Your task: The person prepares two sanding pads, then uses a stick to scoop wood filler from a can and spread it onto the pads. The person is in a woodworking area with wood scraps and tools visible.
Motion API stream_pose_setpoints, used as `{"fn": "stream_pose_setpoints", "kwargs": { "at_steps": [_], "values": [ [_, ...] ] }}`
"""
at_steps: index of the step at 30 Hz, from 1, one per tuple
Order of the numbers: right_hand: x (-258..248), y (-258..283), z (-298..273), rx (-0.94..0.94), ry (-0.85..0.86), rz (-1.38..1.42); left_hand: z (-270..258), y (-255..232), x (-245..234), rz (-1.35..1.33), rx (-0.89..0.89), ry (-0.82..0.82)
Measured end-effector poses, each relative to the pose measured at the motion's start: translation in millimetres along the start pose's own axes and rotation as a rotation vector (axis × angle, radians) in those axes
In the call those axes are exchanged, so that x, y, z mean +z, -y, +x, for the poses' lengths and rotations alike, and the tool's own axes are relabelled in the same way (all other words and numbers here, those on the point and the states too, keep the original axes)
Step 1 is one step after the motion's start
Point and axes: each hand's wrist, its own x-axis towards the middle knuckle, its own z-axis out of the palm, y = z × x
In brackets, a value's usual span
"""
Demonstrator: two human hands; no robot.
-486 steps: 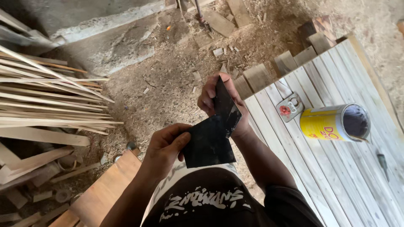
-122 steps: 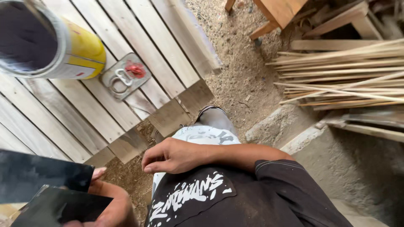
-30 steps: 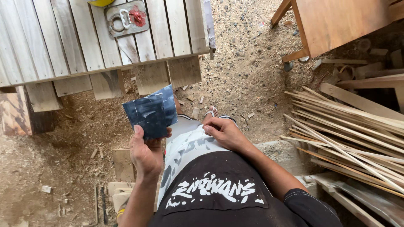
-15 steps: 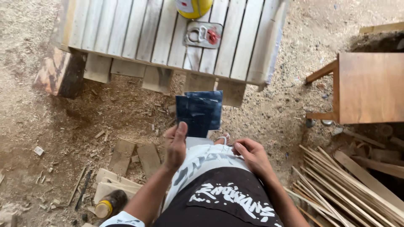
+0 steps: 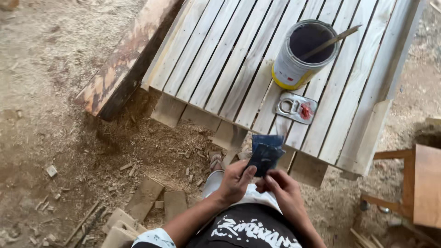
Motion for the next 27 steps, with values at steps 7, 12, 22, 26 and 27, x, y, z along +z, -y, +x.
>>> {"fn": "stream_pose_setpoints", "kwargs": {
  "at_steps": [7, 12, 22, 26, 27],
  "values": [
    [81, 20, 55, 0.077, 0.015, 0.011, 32, 17, -97, 0.065, -0.097, -0.025],
    [116, 31, 67, 0.072, -0.020, 0.134, 46, 28, -113, -0.362, -0.325, -0.054],
    [99, 48, 94, -0.023, 0.032, 0.249, 59, 69, -87, -0.701, -0.252, -0.127],
    [79, 60, 103, -0.054, 0.115, 0.296, 60, 87, -70, -0.606, -0.396, -0.233],
    [72, 63, 105, -0.049, 0.131, 0.297, 61, 88, -66, -0.564, -0.382, -0.219]
  ]
}}
